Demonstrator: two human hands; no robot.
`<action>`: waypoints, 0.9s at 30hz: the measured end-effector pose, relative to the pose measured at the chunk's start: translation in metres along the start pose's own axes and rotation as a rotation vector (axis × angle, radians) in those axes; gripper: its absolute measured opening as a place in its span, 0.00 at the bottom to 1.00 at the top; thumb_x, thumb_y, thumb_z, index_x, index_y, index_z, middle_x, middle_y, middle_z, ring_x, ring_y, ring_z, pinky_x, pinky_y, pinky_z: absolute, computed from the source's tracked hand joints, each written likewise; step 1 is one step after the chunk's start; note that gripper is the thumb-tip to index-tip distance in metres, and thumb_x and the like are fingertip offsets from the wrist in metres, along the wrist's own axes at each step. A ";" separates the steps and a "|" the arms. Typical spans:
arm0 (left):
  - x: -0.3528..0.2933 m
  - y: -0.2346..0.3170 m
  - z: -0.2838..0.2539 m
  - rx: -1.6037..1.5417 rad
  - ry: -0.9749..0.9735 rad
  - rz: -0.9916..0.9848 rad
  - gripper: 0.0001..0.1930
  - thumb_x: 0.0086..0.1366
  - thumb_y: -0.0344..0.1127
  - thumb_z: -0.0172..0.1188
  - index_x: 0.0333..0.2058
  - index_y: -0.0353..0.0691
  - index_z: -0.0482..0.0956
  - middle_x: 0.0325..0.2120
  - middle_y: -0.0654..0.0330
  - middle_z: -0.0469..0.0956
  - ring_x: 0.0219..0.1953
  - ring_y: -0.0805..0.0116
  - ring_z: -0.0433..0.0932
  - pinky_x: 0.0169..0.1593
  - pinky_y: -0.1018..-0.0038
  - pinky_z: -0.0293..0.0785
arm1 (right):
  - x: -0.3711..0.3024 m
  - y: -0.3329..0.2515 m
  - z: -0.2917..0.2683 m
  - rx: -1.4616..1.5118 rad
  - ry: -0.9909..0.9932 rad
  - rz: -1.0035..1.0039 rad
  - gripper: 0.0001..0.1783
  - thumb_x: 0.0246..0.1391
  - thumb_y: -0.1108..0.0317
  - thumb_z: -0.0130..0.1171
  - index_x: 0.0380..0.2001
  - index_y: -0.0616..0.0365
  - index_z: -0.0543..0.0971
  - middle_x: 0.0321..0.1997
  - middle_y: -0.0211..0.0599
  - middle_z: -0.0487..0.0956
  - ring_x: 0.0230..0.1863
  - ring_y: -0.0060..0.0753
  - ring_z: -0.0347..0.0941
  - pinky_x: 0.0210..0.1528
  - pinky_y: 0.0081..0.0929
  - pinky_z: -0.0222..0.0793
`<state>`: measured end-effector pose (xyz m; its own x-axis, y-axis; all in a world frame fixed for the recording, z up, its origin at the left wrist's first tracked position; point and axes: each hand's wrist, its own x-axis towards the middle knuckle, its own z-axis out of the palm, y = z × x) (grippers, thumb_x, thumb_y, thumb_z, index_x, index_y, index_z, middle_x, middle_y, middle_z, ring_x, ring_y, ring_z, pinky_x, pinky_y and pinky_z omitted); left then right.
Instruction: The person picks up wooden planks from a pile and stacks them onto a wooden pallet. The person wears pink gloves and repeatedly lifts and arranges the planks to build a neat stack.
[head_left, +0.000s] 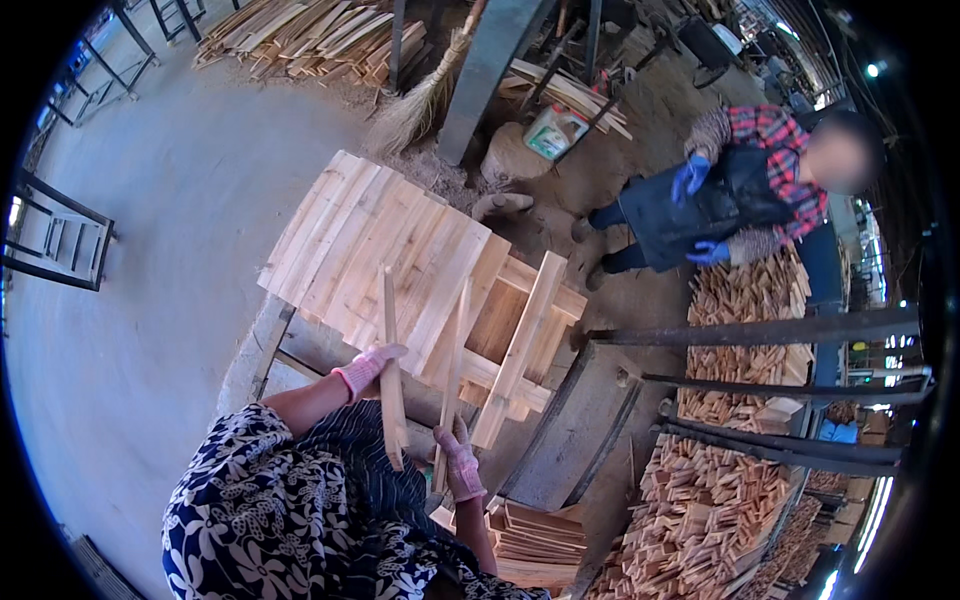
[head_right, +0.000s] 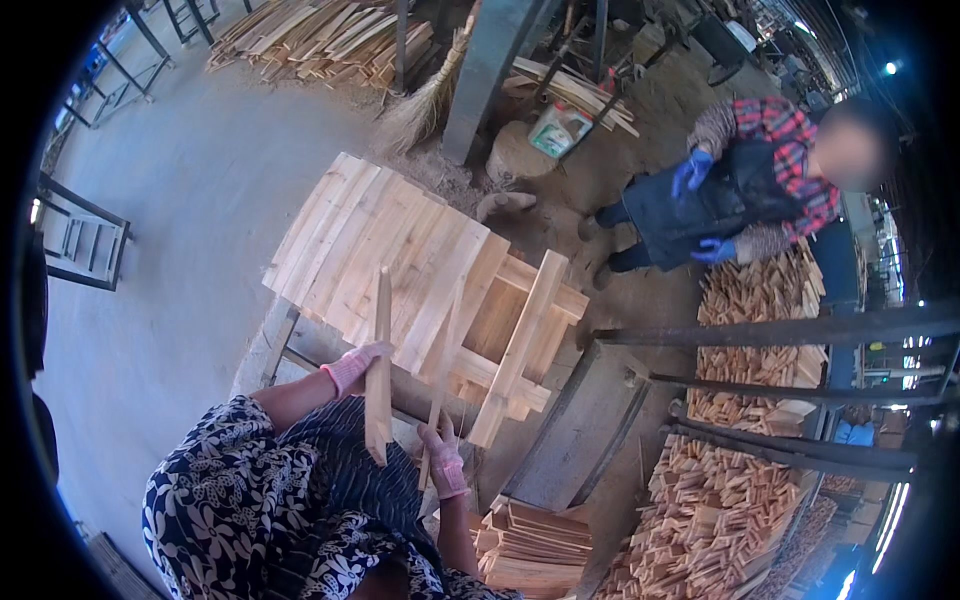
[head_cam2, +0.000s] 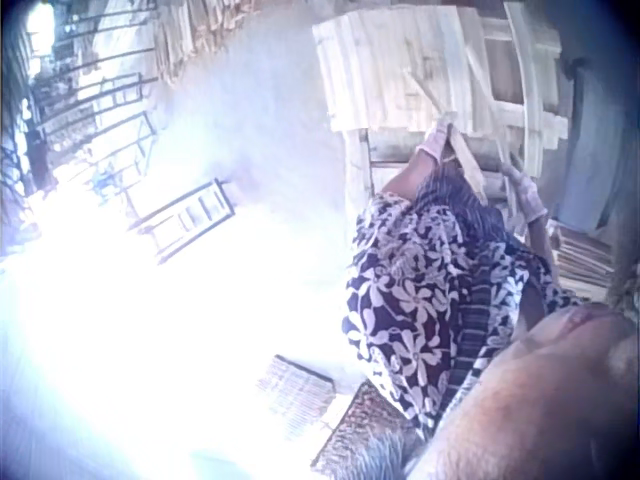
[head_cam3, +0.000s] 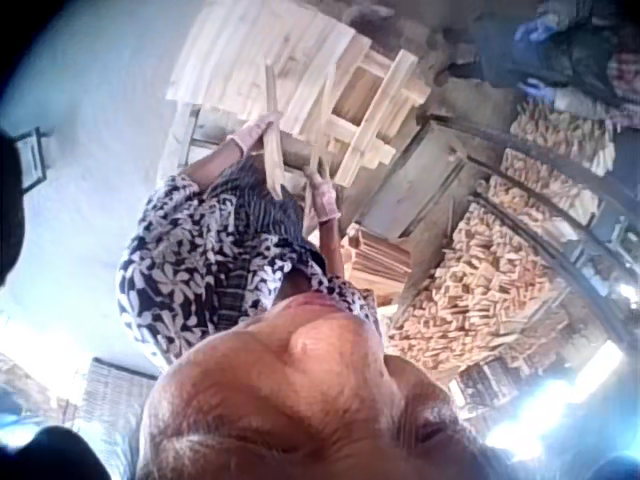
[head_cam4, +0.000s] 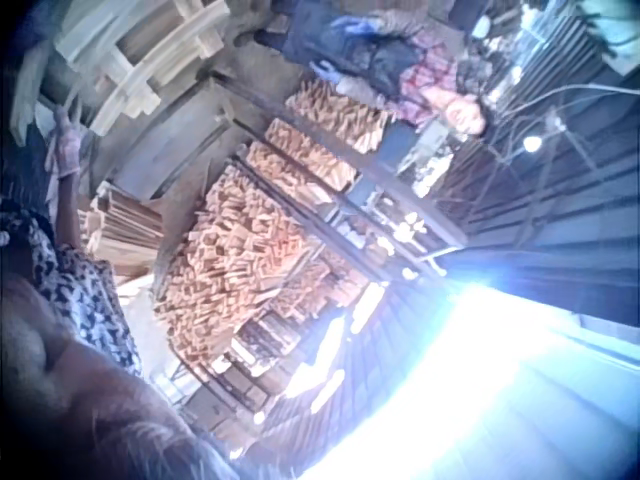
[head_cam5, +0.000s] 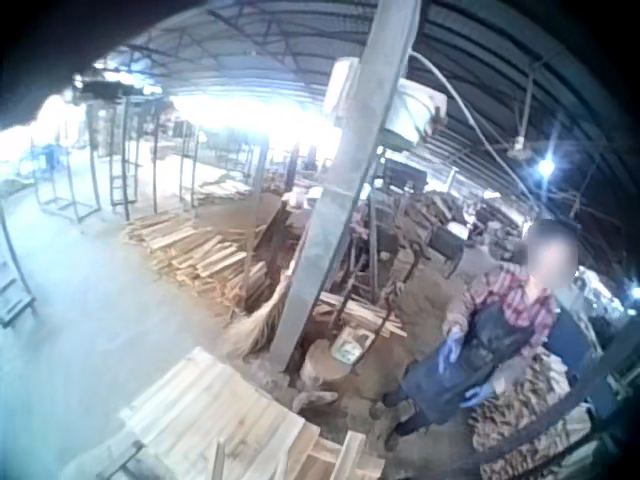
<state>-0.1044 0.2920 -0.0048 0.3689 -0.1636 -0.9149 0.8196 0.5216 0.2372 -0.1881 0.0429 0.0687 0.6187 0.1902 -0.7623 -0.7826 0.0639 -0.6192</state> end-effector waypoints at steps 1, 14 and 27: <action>-0.005 0.008 0.000 -0.001 -0.019 -0.020 0.28 0.54 0.50 0.75 0.47 0.43 0.75 0.32 0.55 0.78 0.30 0.55 0.80 0.35 0.55 0.82 | 0.001 -0.003 0.007 0.028 -0.044 0.017 0.49 0.61 0.50 0.65 0.76 0.57 0.54 0.54 0.36 0.76 0.36 0.29 0.77 0.38 0.26 0.77; 0.089 -0.024 0.025 -0.058 -0.193 0.062 0.20 0.61 0.48 0.65 0.46 0.43 0.76 0.40 0.49 0.79 0.42 0.47 0.80 0.48 0.41 0.79 | 0.063 -0.024 0.009 -0.078 -0.325 -0.057 0.32 0.70 0.46 0.52 0.69 0.53 0.68 0.61 0.38 0.78 0.57 0.33 0.76 0.55 0.31 0.76; 0.050 -0.040 0.032 -0.280 -0.400 -0.027 0.32 0.72 0.56 0.52 0.64 0.37 0.69 0.58 0.44 0.75 0.56 0.43 0.76 0.64 0.45 0.70 | 0.052 -0.041 -0.004 -0.362 -0.305 -0.034 0.29 0.64 0.46 0.62 0.59 0.53 0.77 0.59 0.35 0.77 0.52 0.32 0.76 0.54 0.27 0.75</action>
<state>-0.1045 0.2362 -0.0495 0.5340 -0.4604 -0.7091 0.7021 0.7088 0.0685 -0.1240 0.0460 0.0537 0.5527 0.4766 -0.6837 -0.6544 -0.2598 -0.7101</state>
